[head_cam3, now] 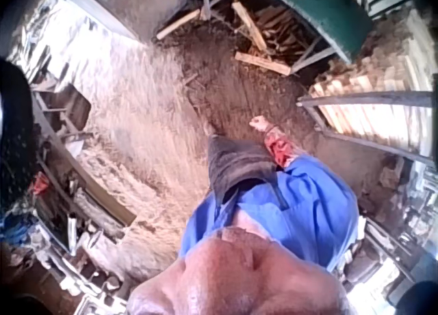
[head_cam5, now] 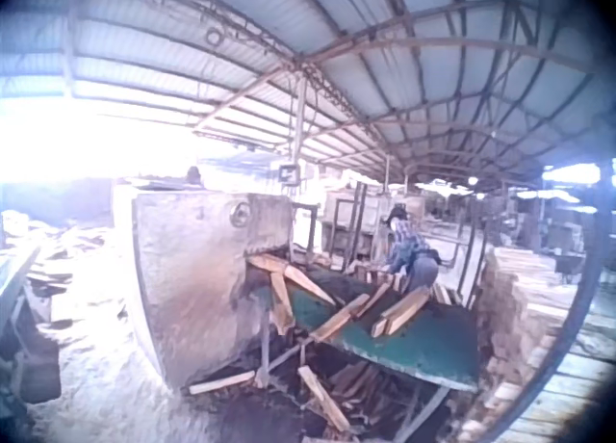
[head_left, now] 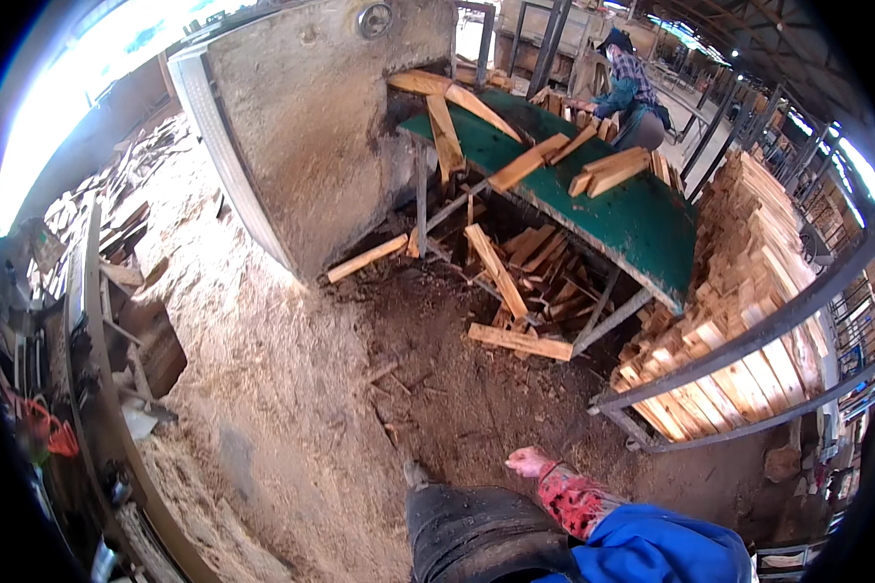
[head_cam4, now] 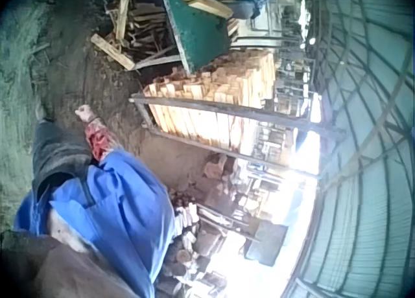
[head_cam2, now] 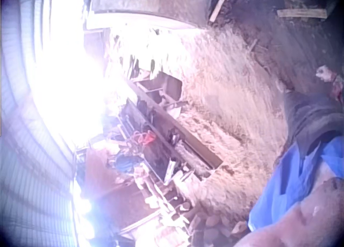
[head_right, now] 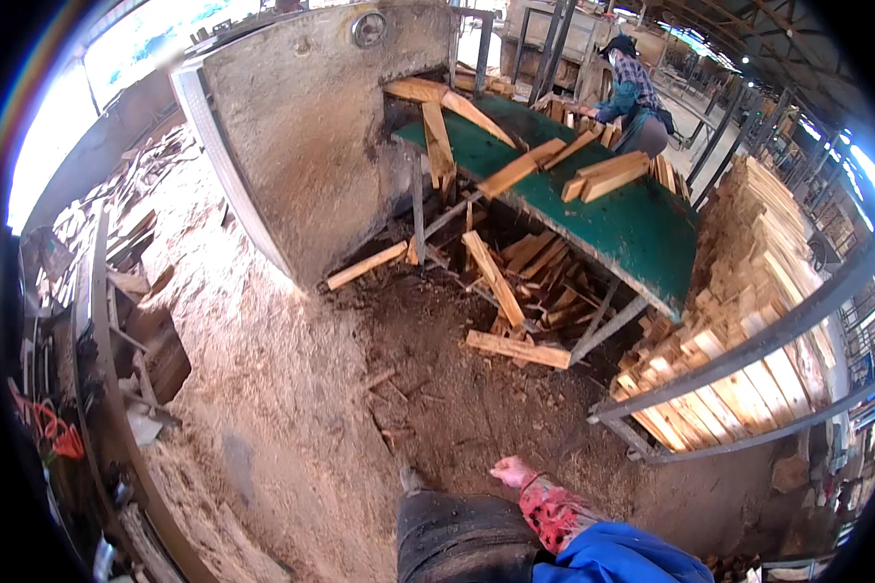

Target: The person picks up processed wooden planks from a green conveyor table and stacks them in a vertical rack. The camera wearer repeatedly lifts planks and places them into the rack while a coworker continues to feed planks onto the table.

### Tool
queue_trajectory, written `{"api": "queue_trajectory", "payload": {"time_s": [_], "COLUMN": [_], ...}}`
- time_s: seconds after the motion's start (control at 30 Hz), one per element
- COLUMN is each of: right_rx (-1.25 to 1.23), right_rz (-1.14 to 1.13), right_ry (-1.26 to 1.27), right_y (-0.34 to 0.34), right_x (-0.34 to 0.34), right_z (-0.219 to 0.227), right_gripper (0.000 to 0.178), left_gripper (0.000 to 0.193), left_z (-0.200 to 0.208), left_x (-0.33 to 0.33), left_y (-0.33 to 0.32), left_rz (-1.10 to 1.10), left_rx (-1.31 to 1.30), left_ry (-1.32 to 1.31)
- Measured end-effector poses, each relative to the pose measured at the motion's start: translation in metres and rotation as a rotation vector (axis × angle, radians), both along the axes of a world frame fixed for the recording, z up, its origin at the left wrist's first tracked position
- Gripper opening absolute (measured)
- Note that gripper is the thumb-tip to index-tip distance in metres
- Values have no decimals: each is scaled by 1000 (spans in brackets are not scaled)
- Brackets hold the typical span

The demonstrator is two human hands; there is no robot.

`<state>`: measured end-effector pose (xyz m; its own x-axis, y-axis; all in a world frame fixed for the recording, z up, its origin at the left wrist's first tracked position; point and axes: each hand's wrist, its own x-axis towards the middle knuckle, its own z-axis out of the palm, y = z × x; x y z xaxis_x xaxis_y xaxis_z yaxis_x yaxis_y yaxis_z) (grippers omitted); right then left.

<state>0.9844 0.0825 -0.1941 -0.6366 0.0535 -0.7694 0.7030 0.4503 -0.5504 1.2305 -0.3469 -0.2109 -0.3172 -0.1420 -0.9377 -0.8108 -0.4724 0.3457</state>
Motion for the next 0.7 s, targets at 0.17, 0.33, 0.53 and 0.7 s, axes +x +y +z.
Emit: {"api": "queue_trajectory", "payload": {"time_s": [0.17,0.33,0.53,0.7], "right_rx": [-126,-236,-5,112], "right_rz": [-372,-575,-445,-514], "right_ry": [69,277,692,1052], "right_y": [18,34,80,128], "right_x": [-58,-146,-314,-455], "right_z": [0,31,91,139], "right_gripper": [30,36,19,21], "left_gripper": [37,27,17,18], "left_z": [-8,15,38,78], "left_x": [-134,-329,-498,-573], "left_y": [-72,-89,-25,66], "left_rz": [-3,-14,-55,-104], "left_rx": [-12,-81,2,-14], "left_ry": [88,272,492,408]}}
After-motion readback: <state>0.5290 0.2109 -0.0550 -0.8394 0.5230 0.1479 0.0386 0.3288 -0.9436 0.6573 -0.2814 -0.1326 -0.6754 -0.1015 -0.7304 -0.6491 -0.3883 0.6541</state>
